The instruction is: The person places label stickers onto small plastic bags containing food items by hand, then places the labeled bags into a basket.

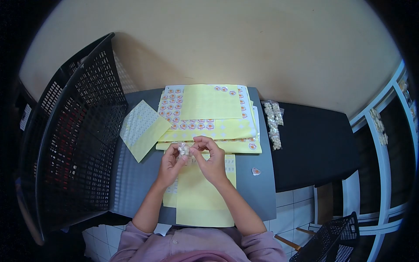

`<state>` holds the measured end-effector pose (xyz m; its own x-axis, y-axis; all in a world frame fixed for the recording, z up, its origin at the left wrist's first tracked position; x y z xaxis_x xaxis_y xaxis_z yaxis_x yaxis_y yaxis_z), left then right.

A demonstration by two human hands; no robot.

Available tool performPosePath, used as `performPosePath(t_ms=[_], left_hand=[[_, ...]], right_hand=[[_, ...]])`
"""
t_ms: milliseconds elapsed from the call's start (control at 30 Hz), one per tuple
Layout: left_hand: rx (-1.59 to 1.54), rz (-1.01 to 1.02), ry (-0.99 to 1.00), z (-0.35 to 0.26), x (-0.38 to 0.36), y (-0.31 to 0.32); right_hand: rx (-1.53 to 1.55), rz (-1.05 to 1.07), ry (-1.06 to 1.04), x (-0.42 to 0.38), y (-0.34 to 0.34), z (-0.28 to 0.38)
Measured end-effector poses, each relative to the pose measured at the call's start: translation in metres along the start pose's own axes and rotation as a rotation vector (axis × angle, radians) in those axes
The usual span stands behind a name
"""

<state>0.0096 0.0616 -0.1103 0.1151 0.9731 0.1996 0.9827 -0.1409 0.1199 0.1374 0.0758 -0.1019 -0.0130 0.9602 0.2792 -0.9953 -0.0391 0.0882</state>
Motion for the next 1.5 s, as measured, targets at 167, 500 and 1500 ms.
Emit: performPosePath(t_ms=[167, 500, 1500], left_hand=[[-0.042, 0.015, 0.04, -0.002, 0.001, -0.004], [-0.078, 0.027, -0.031, -0.002, -0.001, -0.003], [0.346, -0.156, 0.353, -0.019, -0.001, -0.016]], right_hand=[[-0.113, 0.027, -0.053, -0.003, 0.007, 0.008], [-0.144, -0.073, -0.161, -0.006, 0.004, 0.012], [-0.319, 0.14, -0.293, -0.002, 0.01, 0.027]])
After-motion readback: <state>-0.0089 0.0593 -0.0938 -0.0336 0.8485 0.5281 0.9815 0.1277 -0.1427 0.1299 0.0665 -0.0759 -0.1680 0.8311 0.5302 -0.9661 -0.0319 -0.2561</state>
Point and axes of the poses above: each hand's wrist, its own x-axis towards the middle knuckle, its own y-axis out of the palm, z = x × y, the point moved 6 cm from there along x, towards the middle knuckle, and after that the axes turned 1 degree about -z, right-handed, at the moved point
